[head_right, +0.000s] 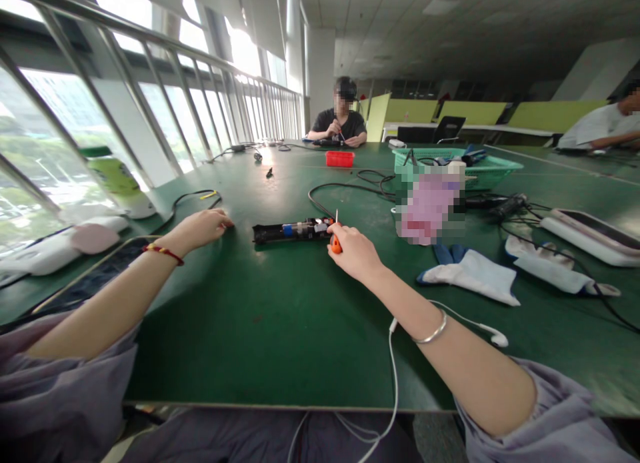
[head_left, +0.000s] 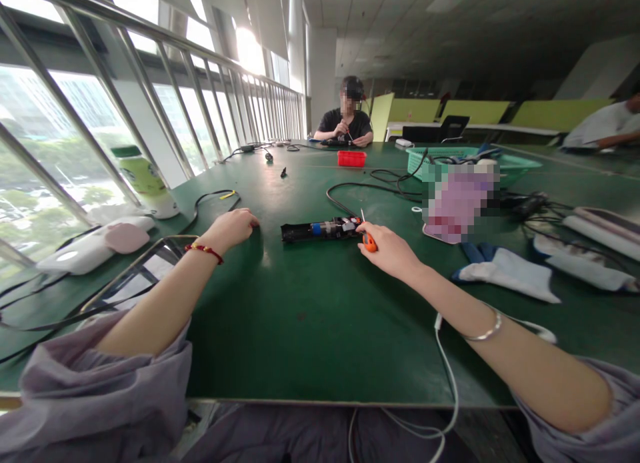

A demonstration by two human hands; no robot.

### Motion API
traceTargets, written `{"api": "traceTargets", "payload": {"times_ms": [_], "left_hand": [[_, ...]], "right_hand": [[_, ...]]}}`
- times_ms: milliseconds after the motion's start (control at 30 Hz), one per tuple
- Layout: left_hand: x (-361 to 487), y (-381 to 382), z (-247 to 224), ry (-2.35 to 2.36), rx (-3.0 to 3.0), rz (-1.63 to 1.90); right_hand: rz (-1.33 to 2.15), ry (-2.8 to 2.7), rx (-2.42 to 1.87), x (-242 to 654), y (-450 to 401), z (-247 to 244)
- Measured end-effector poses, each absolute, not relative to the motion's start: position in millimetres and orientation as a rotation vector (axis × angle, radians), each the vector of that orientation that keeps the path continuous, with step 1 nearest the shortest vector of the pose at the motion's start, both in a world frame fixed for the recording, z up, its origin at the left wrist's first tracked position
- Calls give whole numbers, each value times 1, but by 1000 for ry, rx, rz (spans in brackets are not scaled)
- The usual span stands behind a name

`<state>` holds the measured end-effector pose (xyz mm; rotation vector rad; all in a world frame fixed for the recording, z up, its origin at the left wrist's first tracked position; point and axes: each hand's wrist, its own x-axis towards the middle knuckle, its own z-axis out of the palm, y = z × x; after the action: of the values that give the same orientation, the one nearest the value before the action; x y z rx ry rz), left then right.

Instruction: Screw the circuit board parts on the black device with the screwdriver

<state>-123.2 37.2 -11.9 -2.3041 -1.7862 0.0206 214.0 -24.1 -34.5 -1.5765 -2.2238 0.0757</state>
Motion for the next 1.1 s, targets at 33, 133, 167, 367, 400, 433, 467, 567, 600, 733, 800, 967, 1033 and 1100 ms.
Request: {"api": "traceTargets", "payload": {"times_ms": [33, 133, 167, 367, 400, 433, 467, 567, 600, 733, 800, 967, 1033, 1100], "left_hand": [[-118, 35, -11, -1780, -2301, 31], [-102, 28, -9, -1815, -2228, 57], [-96, 26, -9, -1852, -2172, 72], [-68, 17, -7, -1986, -1958, 141], [-68, 16, -7, -1997, -1948, 135], [-69, 17, -7, -2007, -1943, 121], [-70, 17, -7, -2011, -1943, 102], [-73, 15, -7, -2009, -1958, 88], [-73, 15, -7, -2009, -1960, 105], [-67, 12, -10, -2022, -1941, 126], [-66, 12, -12, -2030, -1943, 92], [-83, 17, -4, -2114, -1931, -80], [-93, 16, 6, -2146, -1892, -189], [-103, 13, 16, -2138, -1908, -279]], "right_hand": [[74, -2223, -1574, 214, -24, -35], [60, -2219, -1580, 214, -25, -34], [53, -2219, -1586, 214, -25, -33], [36, -2232, -1626, 213, -28, -30], [32, -2237, -1622, 214, -28, -30], [28, -2242, -1619, 214, -27, -29], [25, -2245, -1618, 214, -27, -29], [30, -2253, -1618, 214, -27, -29], [32, -2256, -1617, 214, -27, -30], [28, -2254, -1617, 214, -27, -32], [21, -2249, -1624, 214, -28, -34], [23, -2249, -1634, 213, -28, -33], [22, -2247, -1627, 213, -27, -31], [15, -2244, -1623, 212, -27, -29]]}}
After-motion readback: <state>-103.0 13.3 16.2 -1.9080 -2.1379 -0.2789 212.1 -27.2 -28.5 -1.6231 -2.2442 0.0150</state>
